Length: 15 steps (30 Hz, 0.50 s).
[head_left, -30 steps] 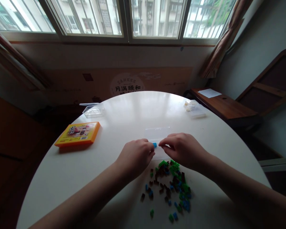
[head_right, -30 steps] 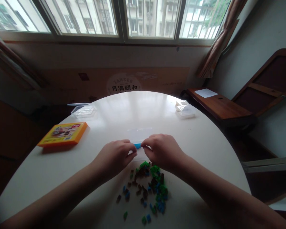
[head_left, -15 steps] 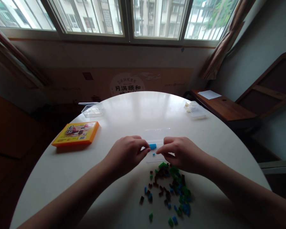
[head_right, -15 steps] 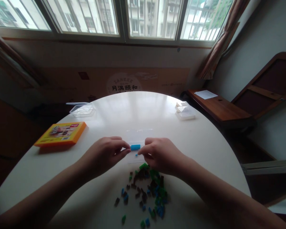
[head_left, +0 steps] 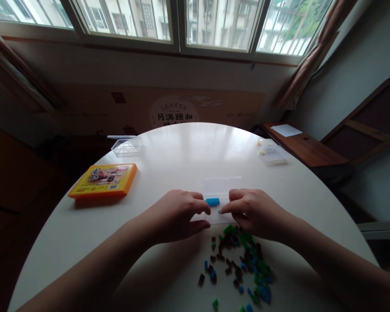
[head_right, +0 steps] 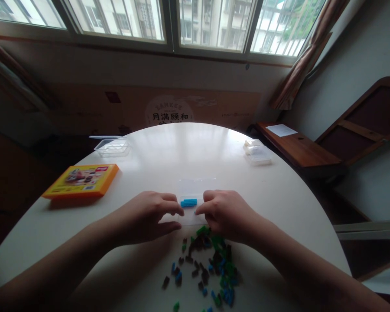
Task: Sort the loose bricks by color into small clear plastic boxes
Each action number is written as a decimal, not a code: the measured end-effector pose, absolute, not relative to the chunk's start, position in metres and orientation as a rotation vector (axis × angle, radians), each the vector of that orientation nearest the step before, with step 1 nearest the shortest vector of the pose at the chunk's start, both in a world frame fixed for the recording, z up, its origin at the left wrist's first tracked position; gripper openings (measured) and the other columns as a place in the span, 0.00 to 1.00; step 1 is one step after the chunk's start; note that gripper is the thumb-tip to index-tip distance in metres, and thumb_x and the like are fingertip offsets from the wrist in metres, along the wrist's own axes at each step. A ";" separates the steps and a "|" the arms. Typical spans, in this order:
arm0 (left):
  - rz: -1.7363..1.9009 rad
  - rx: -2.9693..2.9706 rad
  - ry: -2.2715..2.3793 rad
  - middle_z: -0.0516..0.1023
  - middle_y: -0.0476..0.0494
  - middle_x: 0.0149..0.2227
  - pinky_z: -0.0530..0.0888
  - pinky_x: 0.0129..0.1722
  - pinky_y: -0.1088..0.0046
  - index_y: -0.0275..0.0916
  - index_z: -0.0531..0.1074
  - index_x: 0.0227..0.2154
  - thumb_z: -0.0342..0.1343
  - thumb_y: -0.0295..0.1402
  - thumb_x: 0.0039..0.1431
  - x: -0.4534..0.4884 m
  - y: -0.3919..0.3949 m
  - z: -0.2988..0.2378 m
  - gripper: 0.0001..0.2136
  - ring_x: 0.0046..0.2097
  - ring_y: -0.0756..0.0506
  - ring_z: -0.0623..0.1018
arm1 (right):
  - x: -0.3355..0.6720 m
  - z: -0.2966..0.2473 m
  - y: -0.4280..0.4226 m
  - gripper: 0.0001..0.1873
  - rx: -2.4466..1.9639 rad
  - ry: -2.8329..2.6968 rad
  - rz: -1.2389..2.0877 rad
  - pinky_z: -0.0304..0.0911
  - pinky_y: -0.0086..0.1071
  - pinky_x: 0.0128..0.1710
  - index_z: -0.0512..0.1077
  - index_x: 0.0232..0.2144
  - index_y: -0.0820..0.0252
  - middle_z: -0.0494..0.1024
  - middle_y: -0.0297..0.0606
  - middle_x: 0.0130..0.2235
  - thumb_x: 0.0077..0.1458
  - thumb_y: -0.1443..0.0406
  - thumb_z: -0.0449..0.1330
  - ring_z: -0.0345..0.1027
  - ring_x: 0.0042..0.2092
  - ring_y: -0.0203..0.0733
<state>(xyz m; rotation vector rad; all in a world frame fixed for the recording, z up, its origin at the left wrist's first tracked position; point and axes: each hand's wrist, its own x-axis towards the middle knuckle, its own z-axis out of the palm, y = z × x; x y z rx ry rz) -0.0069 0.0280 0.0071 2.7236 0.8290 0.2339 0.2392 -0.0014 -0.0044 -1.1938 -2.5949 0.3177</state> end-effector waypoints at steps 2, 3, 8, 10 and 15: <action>0.223 2.723 0.824 0.79 0.51 0.36 0.66 0.30 0.74 0.48 0.77 0.38 0.60 0.37 0.56 -0.007 0.028 0.007 0.07 0.31 0.49 0.76 | 0.239 -0.005 -0.002 0.18 -1.232 -2.593 0.314 0.56 0.29 0.30 0.80 0.40 0.48 0.75 0.33 0.33 0.53 0.72 0.57 0.66 0.31 0.35; 0.219 2.723 0.822 0.79 0.51 0.36 0.66 0.30 0.74 0.48 0.77 0.38 0.60 0.37 0.56 -0.007 0.027 0.007 0.07 0.31 0.49 0.76 | 0.239 -0.005 -0.002 0.17 -1.251 -2.586 0.311 0.56 0.29 0.30 0.80 0.40 0.48 0.75 0.33 0.33 0.53 0.72 0.57 0.67 0.31 0.35; 0.222 2.722 0.816 0.79 0.51 0.36 0.66 0.30 0.74 0.46 0.77 0.37 0.61 0.36 0.56 -0.007 0.026 0.006 0.06 0.31 0.49 0.77 | 0.238 -0.011 -0.002 0.17 -1.307 -2.529 0.303 0.57 0.30 0.31 0.80 0.41 0.48 0.75 0.33 0.34 0.55 0.71 0.56 0.67 0.32 0.35; 0.218 2.723 0.816 0.80 0.51 0.36 0.67 0.30 0.73 0.46 0.77 0.37 0.61 0.36 0.56 -0.006 0.026 0.006 0.06 0.31 0.49 0.77 | 0.237 -0.013 -0.001 0.18 -1.314 -2.518 0.323 0.57 0.30 0.31 0.79 0.42 0.48 0.75 0.33 0.35 0.55 0.71 0.55 0.67 0.32 0.35; 0.215 2.725 0.821 0.80 0.51 0.36 0.67 0.30 0.73 0.46 0.77 0.36 0.61 0.36 0.55 -0.005 0.026 0.008 0.06 0.31 0.49 0.77 | 0.239 -0.015 -0.001 0.18 -1.294 -2.513 0.331 0.57 0.29 0.31 0.79 0.43 0.48 0.75 0.33 0.35 0.55 0.71 0.56 0.68 0.33 0.35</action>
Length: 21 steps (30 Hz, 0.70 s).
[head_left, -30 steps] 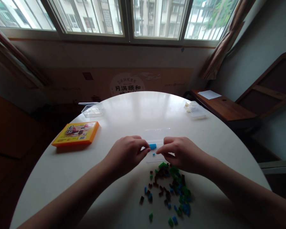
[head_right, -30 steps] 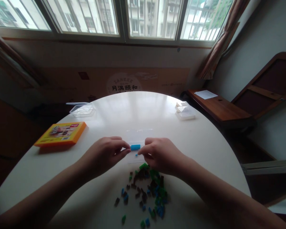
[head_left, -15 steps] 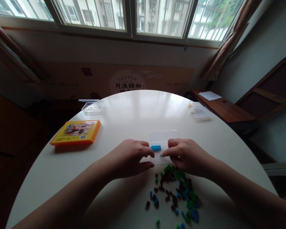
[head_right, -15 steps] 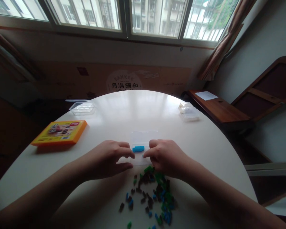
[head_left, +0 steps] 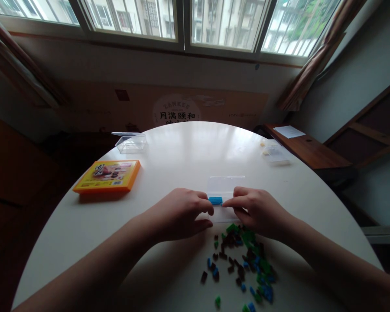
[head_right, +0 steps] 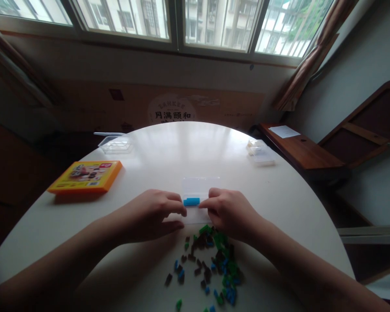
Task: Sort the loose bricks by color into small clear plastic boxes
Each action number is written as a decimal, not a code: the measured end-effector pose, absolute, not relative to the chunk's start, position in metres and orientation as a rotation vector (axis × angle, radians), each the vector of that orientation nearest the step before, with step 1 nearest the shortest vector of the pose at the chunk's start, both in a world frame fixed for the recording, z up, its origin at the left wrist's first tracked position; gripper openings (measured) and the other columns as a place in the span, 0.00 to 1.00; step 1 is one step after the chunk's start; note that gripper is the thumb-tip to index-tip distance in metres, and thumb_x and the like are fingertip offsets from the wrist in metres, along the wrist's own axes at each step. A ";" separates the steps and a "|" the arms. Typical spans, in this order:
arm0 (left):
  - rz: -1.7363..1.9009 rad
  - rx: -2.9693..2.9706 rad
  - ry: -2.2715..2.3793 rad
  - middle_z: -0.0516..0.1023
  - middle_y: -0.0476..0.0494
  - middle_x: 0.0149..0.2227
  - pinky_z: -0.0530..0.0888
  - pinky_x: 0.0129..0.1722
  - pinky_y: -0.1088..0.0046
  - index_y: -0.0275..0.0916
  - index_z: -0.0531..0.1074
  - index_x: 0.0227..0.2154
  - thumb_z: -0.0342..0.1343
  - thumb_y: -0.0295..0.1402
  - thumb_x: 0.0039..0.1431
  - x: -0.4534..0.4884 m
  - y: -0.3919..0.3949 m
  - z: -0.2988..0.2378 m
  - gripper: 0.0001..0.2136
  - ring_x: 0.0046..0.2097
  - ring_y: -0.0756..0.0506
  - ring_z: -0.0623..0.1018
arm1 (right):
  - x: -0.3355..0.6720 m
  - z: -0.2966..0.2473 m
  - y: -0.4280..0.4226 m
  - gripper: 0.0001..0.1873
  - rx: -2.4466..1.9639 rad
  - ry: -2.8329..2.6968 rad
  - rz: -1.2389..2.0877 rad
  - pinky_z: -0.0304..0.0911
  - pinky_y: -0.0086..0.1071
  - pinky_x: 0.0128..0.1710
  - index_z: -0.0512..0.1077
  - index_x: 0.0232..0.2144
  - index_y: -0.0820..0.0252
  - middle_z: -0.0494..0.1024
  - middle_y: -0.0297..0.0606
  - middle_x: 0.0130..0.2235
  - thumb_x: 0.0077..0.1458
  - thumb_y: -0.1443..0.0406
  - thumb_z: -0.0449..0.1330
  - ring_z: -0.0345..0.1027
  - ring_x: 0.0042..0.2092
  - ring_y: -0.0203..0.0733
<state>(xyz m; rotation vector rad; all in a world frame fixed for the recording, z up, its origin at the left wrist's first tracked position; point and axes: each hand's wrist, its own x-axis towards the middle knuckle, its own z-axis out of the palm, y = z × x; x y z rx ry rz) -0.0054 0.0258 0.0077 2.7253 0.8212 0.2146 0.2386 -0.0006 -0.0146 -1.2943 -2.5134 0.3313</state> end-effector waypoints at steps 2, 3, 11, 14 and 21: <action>0.212 2.726 0.815 0.80 0.50 0.35 0.67 0.30 0.74 0.45 0.77 0.36 0.61 0.36 0.56 -0.005 0.026 0.008 0.06 0.31 0.48 0.77 | 0.239 -0.015 0.000 0.19 -1.282 -2.512 0.330 0.57 0.29 0.32 0.79 0.43 0.48 0.75 0.34 0.34 0.55 0.71 0.56 0.68 0.33 0.35; 0.214 2.727 0.811 0.80 0.50 0.35 0.67 0.30 0.74 0.45 0.77 0.36 0.61 0.36 0.56 -0.005 0.025 0.009 0.06 0.31 0.48 0.77 | 0.239 -0.016 0.000 0.19 -1.278 -2.511 0.331 0.57 0.29 0.32 0.79 0.43 0.48 0.75 0.34 0.34 0.55 0.71 0.56 0.68 0.33 0.35; 0.212 2.730 0.819 0.80 0.50 0.35 0.67 0.30 0.73 0.45 0.78 0.36 0.60 0.36 0.56 -0.005 0.024 0.009 0.06 0.31 0.49 0.77 | 0.239 -0.017 0.000 0.21 -1.290 -2.500 0.335 0.58 0.29 0.32 0.78 0.46 0.46 0.75 0.34 0.34 0.55 0.71 0.56 0.67 0.32 0.35; 0.227 2.733 0.816 0.79 0.50 0.35 0.68 0.30 0.73 0.45 0.78 0.36 0.61 0.36 0.55 -0.005 0.024 0.009 0.06 0.31 0.49 0.77 | 0.239 -0.017 0.000 0.21 -1.285 -2.503 0.342 0.59 0.29 0.32 0.78 0.46 0.46 0.75 0.34 0.33 0.55 0.71 0.56 0.67 0.32 0.35; 0.215 2.733 0.825 0.80 0.50 0.35 0.68 0.30 0.73 0.46 0.78 0.36 0.61 0.36 0.55 -0.005 0.024 0.009 0.06 0.32 0.49 0.77 | 0.241 -0.014 0.000 0.21 -1.291 -2.502 0.387 0.60 0.29 0.33 0.78 0.47 0.46 0.75 0.34 0.34 0.56 0.71 0.56 0.68 0.32 0.35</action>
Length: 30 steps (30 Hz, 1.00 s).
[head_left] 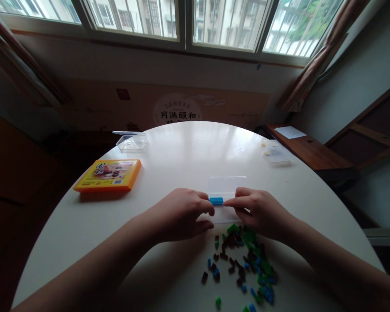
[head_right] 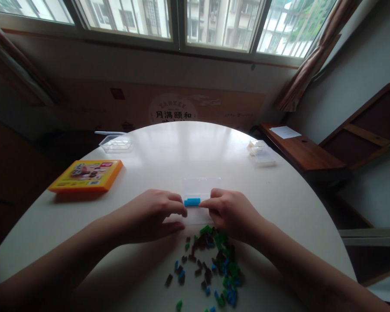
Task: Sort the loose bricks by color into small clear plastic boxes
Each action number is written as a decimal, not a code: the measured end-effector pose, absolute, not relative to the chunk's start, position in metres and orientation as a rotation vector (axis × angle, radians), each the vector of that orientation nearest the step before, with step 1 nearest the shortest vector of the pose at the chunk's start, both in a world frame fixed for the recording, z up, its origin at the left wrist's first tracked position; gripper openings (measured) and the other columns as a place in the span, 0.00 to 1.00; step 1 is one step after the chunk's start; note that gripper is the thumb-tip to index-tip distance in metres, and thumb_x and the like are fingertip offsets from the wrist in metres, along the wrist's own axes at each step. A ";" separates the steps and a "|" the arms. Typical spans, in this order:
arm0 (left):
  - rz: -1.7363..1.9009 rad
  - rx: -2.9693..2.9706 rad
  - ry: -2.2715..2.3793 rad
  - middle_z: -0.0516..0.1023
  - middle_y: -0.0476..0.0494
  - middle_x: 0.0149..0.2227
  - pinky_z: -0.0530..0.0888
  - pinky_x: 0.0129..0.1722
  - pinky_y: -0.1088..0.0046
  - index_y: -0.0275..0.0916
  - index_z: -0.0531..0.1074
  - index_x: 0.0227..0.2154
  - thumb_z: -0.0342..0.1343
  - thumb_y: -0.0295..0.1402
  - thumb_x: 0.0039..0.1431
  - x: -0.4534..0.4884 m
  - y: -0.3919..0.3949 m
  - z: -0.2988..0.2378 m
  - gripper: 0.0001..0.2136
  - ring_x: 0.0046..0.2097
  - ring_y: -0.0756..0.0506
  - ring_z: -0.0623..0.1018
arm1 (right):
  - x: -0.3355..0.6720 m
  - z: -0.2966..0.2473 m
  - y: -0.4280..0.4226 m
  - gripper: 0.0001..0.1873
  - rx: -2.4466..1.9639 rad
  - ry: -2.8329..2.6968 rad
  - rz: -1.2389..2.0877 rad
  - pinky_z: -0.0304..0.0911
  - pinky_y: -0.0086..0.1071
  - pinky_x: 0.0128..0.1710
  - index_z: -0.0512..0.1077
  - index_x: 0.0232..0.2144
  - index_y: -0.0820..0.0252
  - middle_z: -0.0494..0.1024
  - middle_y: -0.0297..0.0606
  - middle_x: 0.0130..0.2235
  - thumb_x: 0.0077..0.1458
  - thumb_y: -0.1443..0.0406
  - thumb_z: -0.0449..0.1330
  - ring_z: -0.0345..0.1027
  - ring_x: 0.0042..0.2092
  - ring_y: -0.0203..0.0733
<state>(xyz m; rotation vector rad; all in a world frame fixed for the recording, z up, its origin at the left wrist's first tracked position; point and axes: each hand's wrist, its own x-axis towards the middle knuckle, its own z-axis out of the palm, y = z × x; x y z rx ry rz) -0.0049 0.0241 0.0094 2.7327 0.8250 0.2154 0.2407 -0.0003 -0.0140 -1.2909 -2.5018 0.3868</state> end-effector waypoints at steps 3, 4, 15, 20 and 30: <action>0.198 2.729 0.827 0.80 0.51 0.35 0.68 0.30 0.73 0.46 0.78 0.36 0.61 0.36 0.56 -0.005 0.024 0.010 0.06 0.31 0.49 0.77 | 0.241 -0.013 0.000 0.21 -1.299 -2.501 0.392 0.60 0.29 0.33 0.78 0.47 0.46 0.75 0.33 0.35 0.56 0.71 0.56 0.68 0.32 0.35; 0.198 2.730 0.827 0.80 0.50 0.35 0.68 0.30 0.73 0.46 0.78 0.36 0.61 0.36 0.55 -0.005 0.024 0.010 0.06 0.31 0.48 0.77 | 0.241 -0.014 -0.001 0.21 -1.299 -2.499 0.392 0.60 0.29 0.33 0.78 0.46 0.46 0.75 0.33 0.35 0.56 0.71 0.56 0.68 0.32 0.35; 0.198 2.727 0.819 0.80 0.51 0.35 0.67 0.30 0.73 0.47 0.78 0.36 0.60 0.36 0.56 -0.005 0.025 0.009 0.06 0.32 0.48 0.77 | 0.238 -0.015 0.000 0.19 -1.264 -2.533 0.390 0.58 0.28 0.31 0.78 0.46 0.45 0.76 0.33 0.33 0.57 0.69 0.57 0.68 0.31 0.34; 0.191 2.722 0.820 0.80 0.51 0.36 0.67 0.31 0.73 0.47 0.78 0.36 0.60 0.37 0.56 -0.005 0.024 0.010 0.06 0.32 0.48 0.77 | 0.238 -0.015 0.000 0.20 -1.292 -2.525 0.389 0.58 0.28 0.31 0.78 0.47 0.44 0.76 0.32 0.34 0.56 0.69 0.57 0.67 0.31 0.34; 0.216 2.730 0.812 0.80 0.50 0.34 0.67 0.30 0.73 0.46 0.78 0.36 0.60 0.37 0.56 -0.005 0.024 0.010 0.06 0.32 0.48 0.77 | 0.240 -0.015 -0.002 0.20 -1.283 -2.490 0.378 0.58 0.28 0.31 0.78 0.46 0.44 0.76 0.32 0.33 0.56 0.70 0.57 0.68 0.30 0.34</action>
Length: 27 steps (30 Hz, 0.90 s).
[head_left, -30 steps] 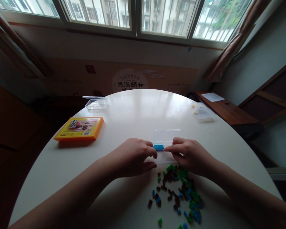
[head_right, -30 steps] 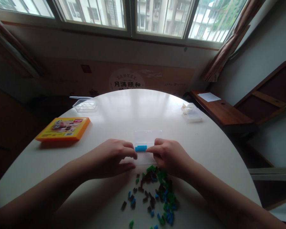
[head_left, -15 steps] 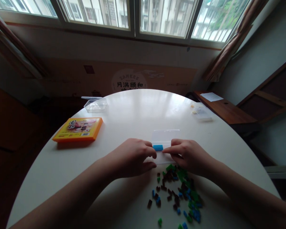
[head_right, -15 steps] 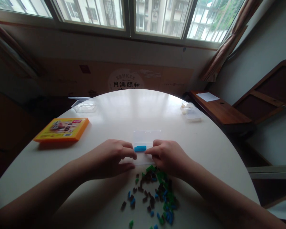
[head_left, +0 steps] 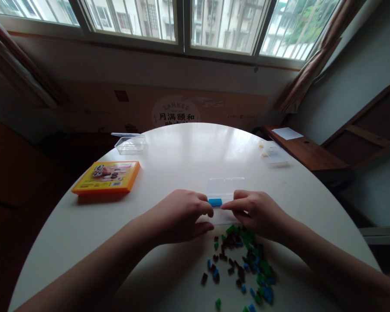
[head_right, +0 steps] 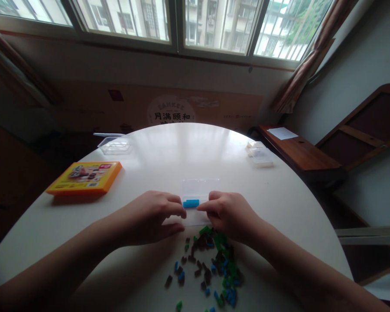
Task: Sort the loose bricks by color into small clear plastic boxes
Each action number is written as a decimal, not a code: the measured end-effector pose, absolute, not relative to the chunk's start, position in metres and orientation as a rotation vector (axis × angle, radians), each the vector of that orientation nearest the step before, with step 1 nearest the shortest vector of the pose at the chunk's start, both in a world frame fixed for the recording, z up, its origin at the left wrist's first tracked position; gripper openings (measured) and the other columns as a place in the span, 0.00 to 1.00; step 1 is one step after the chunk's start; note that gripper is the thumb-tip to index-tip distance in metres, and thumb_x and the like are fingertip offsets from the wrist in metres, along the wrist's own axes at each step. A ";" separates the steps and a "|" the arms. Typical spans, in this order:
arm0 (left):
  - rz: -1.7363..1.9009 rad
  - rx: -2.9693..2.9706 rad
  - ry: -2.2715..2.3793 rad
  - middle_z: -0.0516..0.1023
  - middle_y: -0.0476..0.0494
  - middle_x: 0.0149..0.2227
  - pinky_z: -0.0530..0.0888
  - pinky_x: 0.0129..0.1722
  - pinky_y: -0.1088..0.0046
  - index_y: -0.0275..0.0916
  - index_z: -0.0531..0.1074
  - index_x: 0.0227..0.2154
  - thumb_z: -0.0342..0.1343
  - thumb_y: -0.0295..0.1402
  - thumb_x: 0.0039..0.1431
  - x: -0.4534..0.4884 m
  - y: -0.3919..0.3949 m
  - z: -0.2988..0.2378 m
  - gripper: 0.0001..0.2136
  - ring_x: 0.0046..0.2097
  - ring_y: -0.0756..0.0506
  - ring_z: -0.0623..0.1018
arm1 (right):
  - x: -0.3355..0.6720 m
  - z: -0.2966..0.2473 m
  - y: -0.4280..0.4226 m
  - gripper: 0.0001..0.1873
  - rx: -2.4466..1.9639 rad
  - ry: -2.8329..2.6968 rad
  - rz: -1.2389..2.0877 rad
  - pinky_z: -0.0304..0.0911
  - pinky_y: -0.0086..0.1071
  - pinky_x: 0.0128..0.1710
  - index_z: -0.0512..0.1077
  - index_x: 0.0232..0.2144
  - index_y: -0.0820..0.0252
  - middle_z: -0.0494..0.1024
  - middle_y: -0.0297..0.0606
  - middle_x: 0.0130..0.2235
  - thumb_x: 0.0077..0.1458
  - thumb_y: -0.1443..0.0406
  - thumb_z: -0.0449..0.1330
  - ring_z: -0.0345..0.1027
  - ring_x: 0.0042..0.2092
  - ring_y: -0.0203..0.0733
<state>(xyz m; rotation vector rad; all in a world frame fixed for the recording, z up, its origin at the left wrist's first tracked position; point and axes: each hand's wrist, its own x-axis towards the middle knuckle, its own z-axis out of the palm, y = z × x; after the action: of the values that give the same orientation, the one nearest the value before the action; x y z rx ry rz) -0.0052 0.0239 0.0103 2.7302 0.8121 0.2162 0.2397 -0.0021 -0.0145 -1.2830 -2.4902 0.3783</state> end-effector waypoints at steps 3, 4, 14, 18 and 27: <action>0.214 2.729 0.801 0.80 0.49 0.35 0.67 0.30 0.73 0.45 0.78 0.36 0.60 0.37 0.56 -0.005 0.024 0.011 0.06 0.31 0.48 0.77 | 0.240 -0.014 -0.002 0.21 -1.342 -2.440 0.359 0.58 0.29 0.31 0.79 0.46 0.45 0.76 0.31 0.33 0.56 0.71 0.56 0.68 0.31 0.34; 0.209 2.726 0.798 0.80 0.49 0.35 0.68 0.30 0.73 0.45 0.78 0.36 0.60 0.36 0.56 -0.005 0.024 0.012 0.06 0.31 0.48 0.77 | 0.240 -0.014 -0.002 0.20 -1.372 -2.422 0.347 0.59 0.29 0.32 0.79 0.45 0.45 0.77 0.31 0.33 0.56 0.71 0.56 0.69 0.31 0.35; 0.181 2.722 0.812 0.80 0.49 0.35 0.67 0.30 0.73 0.45 0.78 0.36 0.59 0.37 0.57 -0.005 0.024 0.011 0.06 0.32 0.48 0.76 | 0.234 -0.014 -0.001 0.18 -1.546 -2.389 0.297 0.60 0.31 0.34 0.79 0.44 0.44 0.79 0.31 0.33 0.56 0.69 0.56 0.71 0.34 0.38; 0.161 2.716 0.818 0.80 0.49 0.35 0.67 0.30 0.72 0.45 0.78 0.36 0.59 0.37 0.57 -0.005 0.024 0.012 0.06 0.32 0.48 0.77 | 0.231 -0.013 -0.001 0.19 -1.551 -2.400 0.296 0.60 0.31 0.33 0.80 0.44 0.44 0.79 0.31 0.33 0.56 0.69 0.56 0.71 0.34 0.38; 0.158 2.720 0.819 0.80 0.49 0.36 0.67 0.31 0.72 0.45 0.78 0.36 0.59 0.37 0.57 -0.004 0.024 0.013 0.06 0.32 0.47 0.77 | 0.228 -0.013 -0.001 0.18 -1.563 -2.415 0.266 0.59 0.31 0.33 0.80 0.43 0.44 0.79 0.31 0.32 0.56 0.68 0.56 0.71 0.33 0.38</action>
<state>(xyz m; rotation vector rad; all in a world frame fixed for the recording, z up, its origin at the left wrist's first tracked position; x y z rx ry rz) -0.0045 0.0237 0.0129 2.7202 0.8188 0.1576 0.2277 -0.0013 -0.0126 -1.5631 -2.4154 0.2661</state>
